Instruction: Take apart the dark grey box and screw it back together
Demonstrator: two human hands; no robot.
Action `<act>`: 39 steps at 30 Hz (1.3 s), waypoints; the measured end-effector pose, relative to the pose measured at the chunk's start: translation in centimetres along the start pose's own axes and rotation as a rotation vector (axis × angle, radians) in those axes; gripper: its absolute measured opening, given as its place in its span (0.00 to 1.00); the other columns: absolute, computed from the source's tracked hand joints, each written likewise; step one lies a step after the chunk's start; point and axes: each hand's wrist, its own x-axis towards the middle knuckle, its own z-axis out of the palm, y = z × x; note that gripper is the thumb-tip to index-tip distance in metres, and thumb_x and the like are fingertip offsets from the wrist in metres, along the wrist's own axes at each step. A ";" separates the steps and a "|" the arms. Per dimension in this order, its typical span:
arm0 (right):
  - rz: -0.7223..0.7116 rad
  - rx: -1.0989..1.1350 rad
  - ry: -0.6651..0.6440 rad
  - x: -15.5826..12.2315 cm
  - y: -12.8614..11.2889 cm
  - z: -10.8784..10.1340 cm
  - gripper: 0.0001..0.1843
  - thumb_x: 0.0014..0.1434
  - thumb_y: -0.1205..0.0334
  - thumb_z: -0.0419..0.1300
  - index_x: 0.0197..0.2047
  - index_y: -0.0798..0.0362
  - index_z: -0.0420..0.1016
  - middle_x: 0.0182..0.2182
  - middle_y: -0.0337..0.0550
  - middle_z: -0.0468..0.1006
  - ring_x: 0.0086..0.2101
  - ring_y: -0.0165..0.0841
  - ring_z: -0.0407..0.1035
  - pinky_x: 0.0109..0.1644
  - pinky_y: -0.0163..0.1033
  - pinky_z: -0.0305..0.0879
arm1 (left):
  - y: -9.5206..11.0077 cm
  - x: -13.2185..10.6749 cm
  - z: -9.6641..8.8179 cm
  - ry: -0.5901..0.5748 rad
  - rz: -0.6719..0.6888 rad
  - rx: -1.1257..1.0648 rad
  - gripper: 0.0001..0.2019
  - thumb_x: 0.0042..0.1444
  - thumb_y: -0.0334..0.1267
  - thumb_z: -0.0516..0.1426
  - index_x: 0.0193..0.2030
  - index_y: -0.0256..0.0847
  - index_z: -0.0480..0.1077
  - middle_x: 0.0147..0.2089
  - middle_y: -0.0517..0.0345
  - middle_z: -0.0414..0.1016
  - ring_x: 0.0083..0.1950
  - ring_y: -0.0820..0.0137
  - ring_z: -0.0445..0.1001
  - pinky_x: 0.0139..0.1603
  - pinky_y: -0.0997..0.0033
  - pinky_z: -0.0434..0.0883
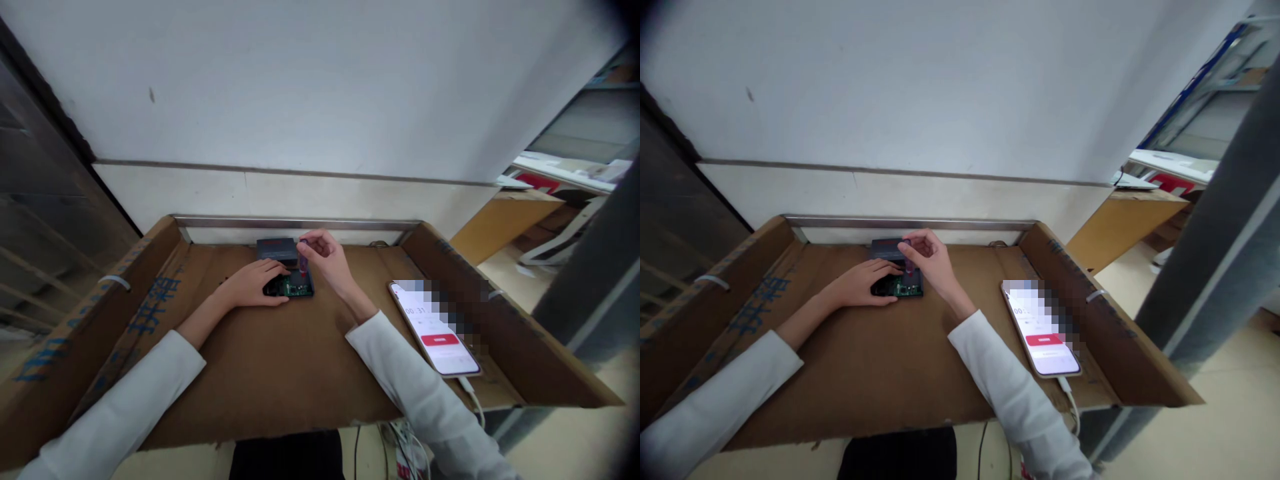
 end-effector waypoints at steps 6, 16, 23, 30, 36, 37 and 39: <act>0.149 0.224 -0.042 0.1 0.4 0.2 0.15 0.59 0.48 0.54 0.37 0.52 0.71 0.25 0.35 0.68 0.25 0.26 0.64 0.28 0.35 0.59 | 0.0 0.0 -0.1 -0.006 -0.005 -0.013 0.25 0.56 0.55 0.56 0.53 0.39 0.67 0.53 0.47 0.72 0.54 0.57 0.71 0.57 0.56 0.66; 0.123 0.262 0.093 -0.1 1.0 0.8 0.21 0.53 0.47 0.63 0.37 0.45 0.53 0.21 0.25 0.65 0.21 0.23 0.60 0.26 0.31 0.56 | -0.2 -0.1 0.1 0.021 0.002 -0.038 0.24 0.55 0.55 0.56 0.53 0.41 0.67 0.52 0.49 0.73 0.54 0.58 0.71 0.58 0.57 0.65; 0.134 0.224 0.006 -0.1 0.3 0.2 0.16 0.56 0.47 0.60 0.37 0.51 0.71 0.27 0.35 0.69 0.27 0.25 0.65 0.28 0.34 0.59 | -0.1 0.0 0.0 0.000 -0.004 -0.028 0.25 0.56 0.55 0.56 0.53 0.39 0.67 0.52 0.47 0.73 0.54 0.57 0.71 0.58 0.56 0.65; 0.161 0.379 0.095 -0.1 0.7 0.9 0.20 0.53 0.43 0.61 0.35 0.47 0.58 0.19 0.27 0.59 0.20 0.23 0.54 0.25 0.32 0.52 | -0.2 -0.1 0.2 0.017 -0.002 -0.035 0.25 0.55 0.56 0.56 0.53 0.41 0.68 0.53 0.48 0.72 0.54 0.58 0.71 0.57 0.56 0.65; 0.117 0.268 0.099 -0.3 0.7 0.8 0.17 0.53 0.48 0.63 0.34 0.47 0.60 0.26 0.31 0.69 0.25 0.24 0.63 0.29 0.33 0.58 | -0.2 -0.1 0.1 0.017 0.000 -0.025 0.25 0.56 0.56 0.56 0.53 0.39 0.67 0.52 0.47 0.72 0.54 0.57 0.71 0.57 0.56 0.65; 0.119 0.256 0.090 -0.3 0.6 0.7 0.16 0.53 0.48 0.63 0.34 0.48 0.63 0.27 0.32 0.70 0.26 0.24 0.64 0.29 0.33 0.58 | -0.2 -0.1 0.1 0.013 -0.002 -0.019 0.25 0.56 0.56 0.56 0.53 0.40 0.67 0.53 0.47 0.72 0.54 0.57 0.71 0.57 0.56 0.65; 0.137 0.266 0.051 -0.2 0.5 0.6 0.16 0.55 0.46 0.60 0.35 0.50 0.68 0.27 0.34 0.69 0.26 0.25 0.63 0.29 0.33 0.58 | -0.1 -0.1 0.0 0.006 -0.006 -0.011 0.25 0.56 0.56 0.56 0.53 0.40 0.67 0.53 0.48 0.72 0.54 0.58 0.71 0.57 0.57 0.65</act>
